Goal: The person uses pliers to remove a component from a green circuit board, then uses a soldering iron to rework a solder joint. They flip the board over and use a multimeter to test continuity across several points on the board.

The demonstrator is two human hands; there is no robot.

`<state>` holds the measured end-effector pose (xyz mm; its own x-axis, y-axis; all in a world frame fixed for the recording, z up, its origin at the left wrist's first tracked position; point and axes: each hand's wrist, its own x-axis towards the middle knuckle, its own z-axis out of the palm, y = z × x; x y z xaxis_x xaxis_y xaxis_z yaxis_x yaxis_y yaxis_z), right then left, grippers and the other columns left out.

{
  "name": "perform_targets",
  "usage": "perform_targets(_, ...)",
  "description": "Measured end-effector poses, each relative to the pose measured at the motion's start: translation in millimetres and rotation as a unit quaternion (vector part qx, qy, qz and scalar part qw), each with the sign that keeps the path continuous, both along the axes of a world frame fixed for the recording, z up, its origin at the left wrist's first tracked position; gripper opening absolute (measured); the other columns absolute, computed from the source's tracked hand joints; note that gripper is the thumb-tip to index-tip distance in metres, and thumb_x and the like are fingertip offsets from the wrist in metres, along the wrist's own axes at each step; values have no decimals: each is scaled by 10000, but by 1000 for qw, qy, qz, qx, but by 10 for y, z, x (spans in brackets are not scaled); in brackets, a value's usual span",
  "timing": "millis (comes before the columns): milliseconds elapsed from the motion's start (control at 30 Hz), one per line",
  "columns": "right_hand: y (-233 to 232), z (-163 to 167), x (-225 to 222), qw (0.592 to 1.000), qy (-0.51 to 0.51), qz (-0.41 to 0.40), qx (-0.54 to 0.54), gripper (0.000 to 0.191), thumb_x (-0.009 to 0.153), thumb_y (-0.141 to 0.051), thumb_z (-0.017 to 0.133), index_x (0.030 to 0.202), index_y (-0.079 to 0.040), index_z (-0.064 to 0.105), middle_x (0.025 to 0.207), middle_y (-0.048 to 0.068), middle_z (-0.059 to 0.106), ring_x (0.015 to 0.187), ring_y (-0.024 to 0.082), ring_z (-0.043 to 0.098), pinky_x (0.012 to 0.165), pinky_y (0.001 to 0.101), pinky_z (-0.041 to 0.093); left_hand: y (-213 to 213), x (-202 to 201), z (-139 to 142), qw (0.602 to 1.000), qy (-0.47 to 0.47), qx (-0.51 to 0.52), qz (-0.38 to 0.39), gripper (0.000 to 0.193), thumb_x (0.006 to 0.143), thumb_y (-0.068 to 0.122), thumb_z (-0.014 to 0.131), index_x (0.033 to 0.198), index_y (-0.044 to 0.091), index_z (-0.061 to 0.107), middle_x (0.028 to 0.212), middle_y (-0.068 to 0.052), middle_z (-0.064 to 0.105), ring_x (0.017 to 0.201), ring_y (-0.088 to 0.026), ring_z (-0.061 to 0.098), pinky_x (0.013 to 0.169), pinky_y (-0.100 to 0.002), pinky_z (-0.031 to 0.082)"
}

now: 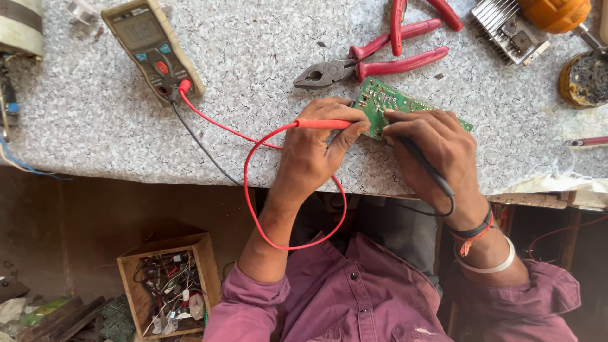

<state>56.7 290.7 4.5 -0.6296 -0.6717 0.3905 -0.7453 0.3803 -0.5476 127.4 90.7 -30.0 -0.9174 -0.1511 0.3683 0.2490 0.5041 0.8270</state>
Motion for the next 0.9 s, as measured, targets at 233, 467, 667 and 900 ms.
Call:
perform_targets(233, 3, -12, 7, 1000, 14, -18, 5, 209, 895, 22, 767, 1069, -61, 686, 1192, 93, 749, 1064, 270, 720, 923, 389, 550, 19, 0, -6, 1000, 7, 2, -1, 131, 994, 201, 726, 1054, 85, 711, 1072, -44, 740, 1168, -293, 676, 1027, -415, 532)
perform_targets(467, 18, 48, 64, 999, 35, -1, 14, 207, 882, 3, 773, 1057, -64, 684, 1185, 91, 745, 1075, 281, 711, 932, 405, 540, 36, 30, 24, 1000, 7, 2, 2, 135, 998, 207, 719, 1050, 82, 711, 1078, -31, 741, 1164, -287, 673, 1031, -411, 531)
perform_targets(667, -19, -12, 52, 999, 33, -35, 15, 186, 927, -3, 778, 1073, -62, 679, 1205, 82, 748, 1105, 276, 705, 966, 394, 541, 43, 5, -1, 1000, 11, -4, 4, 137, 995, 211, 729, 1049, 86, 719, 1065, -30, 743, 1151, -280, 673, 1027, -411, 533)
perform_targets(900, 4, 44, 123, 997, 64, -12, 37, 232, 870, 1, 778, 1074, -71, 695, 1200, 86, 743, 1129, 292, 703, 973, 404, 534, 52, 25, 62, 1000, 13, -4, 6, 135, 982, 209, 732, 1041, 87, 728, 1071, -31, 735, 1123, -271, 673, 1012, -409, 533)
